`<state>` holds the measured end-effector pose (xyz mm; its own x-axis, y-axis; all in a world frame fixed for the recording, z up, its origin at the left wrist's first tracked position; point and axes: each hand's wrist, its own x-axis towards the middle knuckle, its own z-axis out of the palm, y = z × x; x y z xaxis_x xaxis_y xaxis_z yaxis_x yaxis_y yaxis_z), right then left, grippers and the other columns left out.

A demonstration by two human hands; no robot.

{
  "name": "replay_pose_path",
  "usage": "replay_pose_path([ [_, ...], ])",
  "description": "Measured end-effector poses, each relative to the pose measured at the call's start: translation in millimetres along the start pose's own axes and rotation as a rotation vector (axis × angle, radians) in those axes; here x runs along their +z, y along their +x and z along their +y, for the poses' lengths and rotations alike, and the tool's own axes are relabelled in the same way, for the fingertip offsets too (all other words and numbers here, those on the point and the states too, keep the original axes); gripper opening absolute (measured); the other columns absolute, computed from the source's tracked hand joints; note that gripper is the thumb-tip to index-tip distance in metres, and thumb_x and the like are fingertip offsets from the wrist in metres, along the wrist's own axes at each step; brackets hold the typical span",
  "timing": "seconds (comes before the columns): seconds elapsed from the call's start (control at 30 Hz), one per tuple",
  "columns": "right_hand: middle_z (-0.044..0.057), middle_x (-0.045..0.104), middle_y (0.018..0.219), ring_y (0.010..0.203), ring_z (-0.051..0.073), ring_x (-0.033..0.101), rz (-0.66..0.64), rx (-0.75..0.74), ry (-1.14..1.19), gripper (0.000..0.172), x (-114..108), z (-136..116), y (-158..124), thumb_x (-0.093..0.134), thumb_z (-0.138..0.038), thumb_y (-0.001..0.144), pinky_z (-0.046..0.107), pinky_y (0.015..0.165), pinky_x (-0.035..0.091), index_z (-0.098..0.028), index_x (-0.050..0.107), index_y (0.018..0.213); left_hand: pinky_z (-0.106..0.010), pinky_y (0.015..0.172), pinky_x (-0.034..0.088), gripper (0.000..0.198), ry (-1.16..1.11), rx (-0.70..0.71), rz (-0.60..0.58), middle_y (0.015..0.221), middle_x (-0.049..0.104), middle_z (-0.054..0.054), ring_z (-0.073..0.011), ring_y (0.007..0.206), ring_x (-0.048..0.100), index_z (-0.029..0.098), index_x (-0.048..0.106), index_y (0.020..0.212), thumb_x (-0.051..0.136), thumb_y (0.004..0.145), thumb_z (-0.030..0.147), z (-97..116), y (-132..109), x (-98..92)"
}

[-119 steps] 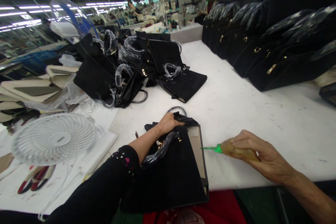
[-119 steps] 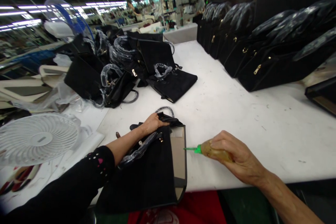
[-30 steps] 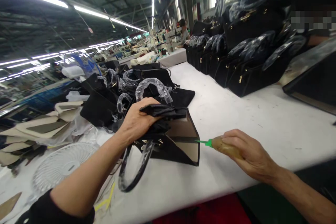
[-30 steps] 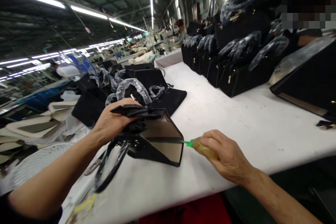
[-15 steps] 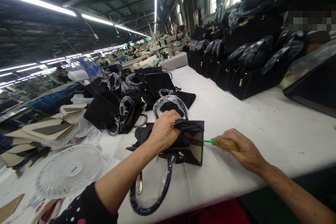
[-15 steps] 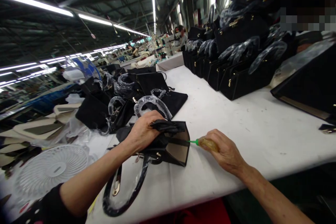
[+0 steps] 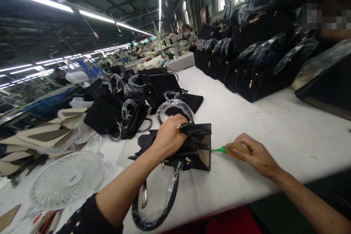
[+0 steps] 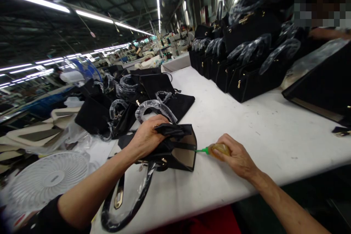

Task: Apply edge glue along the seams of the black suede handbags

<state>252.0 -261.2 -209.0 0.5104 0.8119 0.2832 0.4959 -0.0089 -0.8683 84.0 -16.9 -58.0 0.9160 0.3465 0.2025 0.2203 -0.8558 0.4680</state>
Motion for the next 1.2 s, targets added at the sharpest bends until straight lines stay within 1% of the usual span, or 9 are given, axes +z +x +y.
replay_pose_path([
  [0.17,0.001,0.057,0.093,0.079,0.017,0.056,0.031,-0.001,0.011,0.02,-2,-2,4,0.062,-0.044,0.098,0.032,0.072,0.044,-0.024,0.063,0.097,-0.028,0.075,0.047,0.013,-0.017,0.001,-0.007,0.092,0.067,-0.001,-0.0172,0.087,0.058,0.018,0.069,0.076,0.068,0.08,0.006,0,0,-0.5],
  [0.3,0.0,0.057,0.085,0.072,0.017,0.055,-0.048,0.007,0.02,0.022,-4,-1,7,0.063,-0.044,0.097,0.031,0.066,0.044,-0.023,0.063,0.089,-0.028,0.076,0.047,0.012,-0.036,-0.007,-0.005,0.093,0.067,-0.001,-0.0173,0.088,0.059,0.018,0.069,0.075,0.068,0.08,0.007,2,0,-2.1],
  [0.47,0.003,0.06,0.092,0.08,0.02,0.059,-0.039,-0.03,0.026,0.023,-6,-3,6,0.063,-0.045,0.096,0.034,0.072,0.047,-0.023,0.064,0.095,-0.029,0.076,0.048,0.011,-0.051,-0.003,0.01,0.092,0.067,-0.001,-0.0175,0.087,0.059,0.019,0.068,0.075,0.068,0.081,0.01,0,0,-1.0],
  [0.6,0.003,0.06,0.088,0.074,0.018,0.058,-0.118,-0.042,0.041,0.02,-4,-5,0,0.063,-0.042,0.097,0.033,0.066,0.047,-0.023,0.064,0.09,-0.028,0.075,0.049,0.011,-0.091,-0.02,0.014,0.093,0.067,-0.001,-0.0177,0.089,0.059,0.02,0.069,0.075,0.068,0.08,0.011,-2,-3,0.9],
  [0.73,0.004,0.061,0.094,0.083,0.02,0.061,-0.013,-0.133,0.039,0.011,-3,-6,-1,0.062,-0.035,0.098,0.035,0.073,0.048,-0.024,0.064,0.098,-0.028,0.078,0.05,0.012,-0.106,-0.007,0.016,0.093,0.067,0.0,-0.0175,0.09,0.06,0.021,0.071,0.078,0.068,0.08,0.01,-2,-5,0.2],
  [0.9,0.001,0.059,0.087,0.074,0.016,0.058,-0.184,-0.091,0.088,0.014,-3,-11,0,0.064,-0.035,0.098,0.031,0.064,0.047,-0.023,0.063,0.09,-0.029,0.077,0.05,0.013,-0.101,-0.042,-0.001,0.092,0.066,-0.001,-0.0169,0.088,0.06,0.019,0.07,0.076,0.067,0.081,0.007,3,-8,-3.5],
  [1.0,0.003,0.062,0.093,0.083,0.019,0.061,-0.086,-0.144,0.063,0.01,-3,-12,1,0.063,-0.033,0.098,0.033,0.073,0.048,-0.024,0.065,0.098,-0.03,0.08,0.05,0.014,-0.103,-0.036,0.005,0.093,0.067,0.0,-0.017,0.089,0.06,0.019,0.069,0.077,0.067,0.08,0.006,6,-10,-5.6],
  [1.07,0.003,0.061,0.092,0.082,0.019,0.06,-0.043,-0.149,0.032,0.01,-4,-12,1,0.064,-0.033,0.098,0.033,0.072,0.048,-0.023,0.066,0.097,-0.03,0.08,0.05,0.016,-0.101,-0.026,0.0,0.093,0.067,-0.001,-0.0174,0.091,0.061,0.019,0.069,0.077,0.065,0.08,0.004,6,-11,-6.2],
  [1.2,0.004,0.062,0.09,0.078,0.019,0.061,-0.211,-0.067,0.101,0.016,-7,-14,1,0.063,-0.037,0.098,0.033,0.069,0.05,-0.022,0.066,0.091,-0.03,0.081,0.051,0.018,-0.091,-0.043,-0.001,0.094,0.067,-0.002,-0.0185,0.093,0.061,0.019,0.069,0.074,0.063,0.078,0.002,4,-14,-5.5],
])
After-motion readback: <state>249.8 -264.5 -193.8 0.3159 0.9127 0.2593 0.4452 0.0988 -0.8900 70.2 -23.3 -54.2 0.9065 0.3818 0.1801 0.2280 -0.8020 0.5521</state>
